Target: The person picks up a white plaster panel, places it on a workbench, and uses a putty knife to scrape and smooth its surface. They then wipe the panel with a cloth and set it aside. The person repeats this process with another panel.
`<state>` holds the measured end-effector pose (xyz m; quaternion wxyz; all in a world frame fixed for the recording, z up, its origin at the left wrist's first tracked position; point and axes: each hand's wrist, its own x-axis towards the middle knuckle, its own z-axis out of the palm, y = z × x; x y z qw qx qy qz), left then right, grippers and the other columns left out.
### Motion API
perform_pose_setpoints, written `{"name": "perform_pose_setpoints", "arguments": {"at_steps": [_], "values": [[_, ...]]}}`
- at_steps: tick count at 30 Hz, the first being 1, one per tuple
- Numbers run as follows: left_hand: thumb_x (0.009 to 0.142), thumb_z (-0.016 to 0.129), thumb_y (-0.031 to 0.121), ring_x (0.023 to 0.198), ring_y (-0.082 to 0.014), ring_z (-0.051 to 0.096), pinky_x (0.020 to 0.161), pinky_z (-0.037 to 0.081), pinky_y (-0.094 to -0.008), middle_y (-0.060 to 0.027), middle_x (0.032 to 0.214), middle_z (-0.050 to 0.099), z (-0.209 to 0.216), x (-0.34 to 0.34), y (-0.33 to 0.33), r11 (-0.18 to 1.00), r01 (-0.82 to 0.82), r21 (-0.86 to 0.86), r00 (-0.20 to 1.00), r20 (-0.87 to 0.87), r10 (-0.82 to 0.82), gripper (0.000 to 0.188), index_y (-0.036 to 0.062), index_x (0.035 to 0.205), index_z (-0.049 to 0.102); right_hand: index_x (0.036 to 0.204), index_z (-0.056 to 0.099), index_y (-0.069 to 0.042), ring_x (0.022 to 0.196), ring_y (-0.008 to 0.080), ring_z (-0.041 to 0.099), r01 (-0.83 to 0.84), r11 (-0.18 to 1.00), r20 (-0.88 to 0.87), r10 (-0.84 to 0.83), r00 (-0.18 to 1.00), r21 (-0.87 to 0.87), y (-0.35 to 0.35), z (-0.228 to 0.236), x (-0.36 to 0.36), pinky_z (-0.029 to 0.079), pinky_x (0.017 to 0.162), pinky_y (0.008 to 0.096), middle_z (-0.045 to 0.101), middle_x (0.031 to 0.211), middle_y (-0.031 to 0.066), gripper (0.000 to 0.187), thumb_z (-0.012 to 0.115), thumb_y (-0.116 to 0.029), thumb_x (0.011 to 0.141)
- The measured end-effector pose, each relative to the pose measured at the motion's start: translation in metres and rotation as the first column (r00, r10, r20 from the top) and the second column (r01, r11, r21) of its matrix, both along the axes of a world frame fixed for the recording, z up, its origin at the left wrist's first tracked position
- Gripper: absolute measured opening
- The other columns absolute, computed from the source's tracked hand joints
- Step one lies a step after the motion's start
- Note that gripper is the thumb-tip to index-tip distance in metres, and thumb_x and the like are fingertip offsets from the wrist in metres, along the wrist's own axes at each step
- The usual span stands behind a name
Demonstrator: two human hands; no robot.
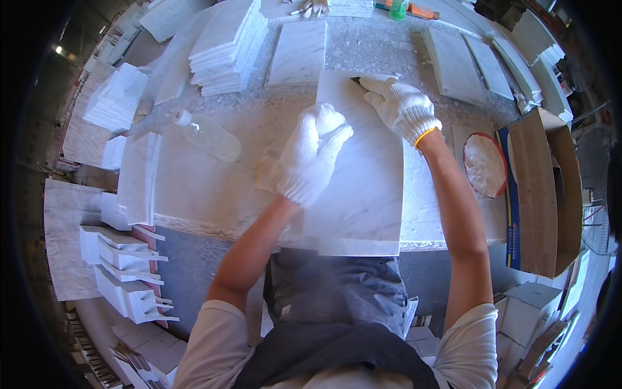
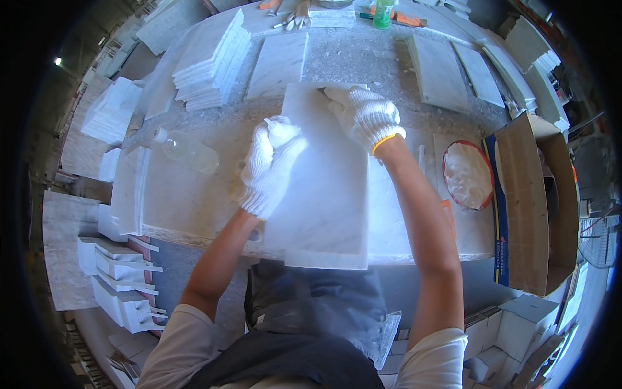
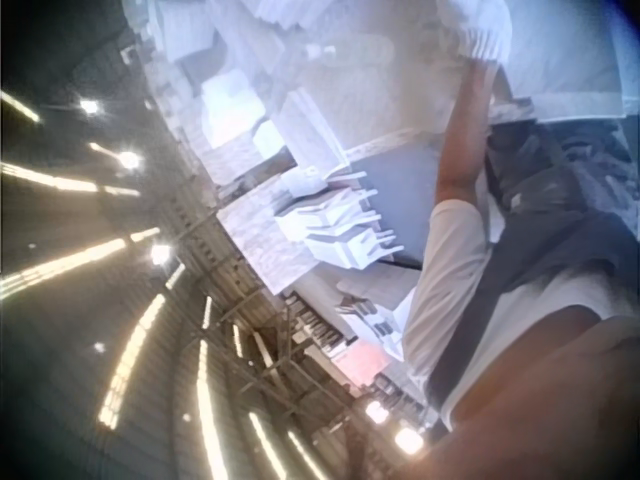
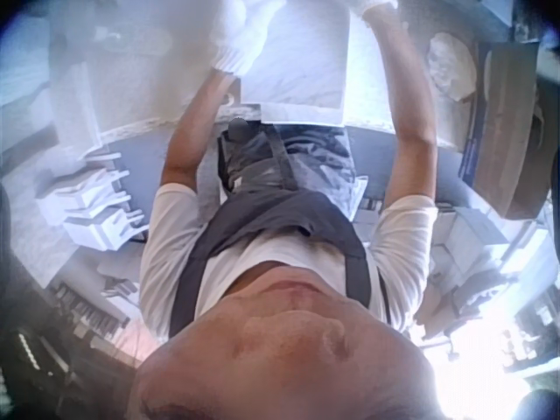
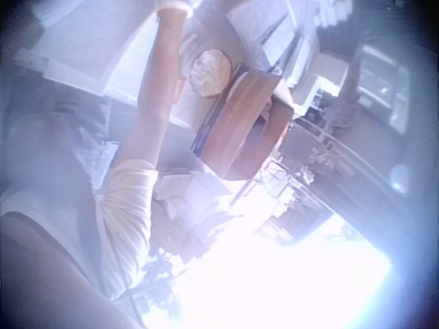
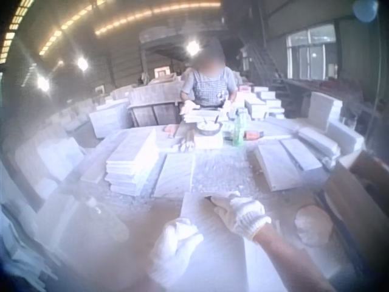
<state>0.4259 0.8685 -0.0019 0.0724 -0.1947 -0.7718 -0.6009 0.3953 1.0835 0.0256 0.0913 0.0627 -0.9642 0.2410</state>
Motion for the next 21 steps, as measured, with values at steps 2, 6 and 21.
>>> {"name": "perform_pose_setpoints", "arguments": {"at_steps": [2, 6, 21], "values": [[0.095, 0.073, 0.022, 0.094, -0.0173, 0.064, 0.085, 0.052, -0.0336, -0.0081, 0.104, 0.067, -0.003, -0.001, 0.0, 1.0, 0.0, 0.028, 1.0, -0.015, 0.0, 0.038, 0.0044, 0.124, 0.054, 0.13, 0.067, -0.01, 0.106, 0.0397, 0.067, -0.01, 0.999, -0.014, 0.011, 1.0, 0.045, -0.001, 0.001, 0.007, 0.054, 0.092, 0.0429, 0.07, 0.115, 0.0202, 0.039, 0.056, -0.032, 0.1], [0.096, 0.072, 0.021, 0.096, -0.0164, 0.064, 0.086, 0.052, -0.0332, -0.0076, 0.105, 0.067, -0.003, -0.001, 0.001, 0.999, 0.007, 0.052, 0.997, -0.077, -0.003, 0.04, 0.004, 0.126, 0.054, 0.127, 0.069, -0.01, 0.098, 0.0397, 0.069, -0.023, 0.999, -0.132, 0.026, 0.991, 0.027, 0.002, 0.0, 0.022, 0.055, 0.087, 0.0432, 0.071, 0.11, 0.021, 0.036, 0.057, -0.031, 0.1], [0.089, 0.072, 0.034, 0.11, -0.0363, 0.065, 0.092, 0.052, -0.0464, -0.0113, 0.123, 0.068, 0.013, -0.095, -0.008, 0.579, -0.372, -0.725, 0.882, -0.47, -0.021, 0.051, 0.0168, 0.135, 0.06, 0.124, 0.072, -0.007, 0.087, 0.0339, 0.072, -0.078, 0.822, -0.291, -0.109, 0.95, -0.564, -0.068, -0.004, 0.133, 0.058, 0.078, 0.0369, 0.073, 0.106, 0.02, 0.036, 0.074, -0.011, 0.089]]}}
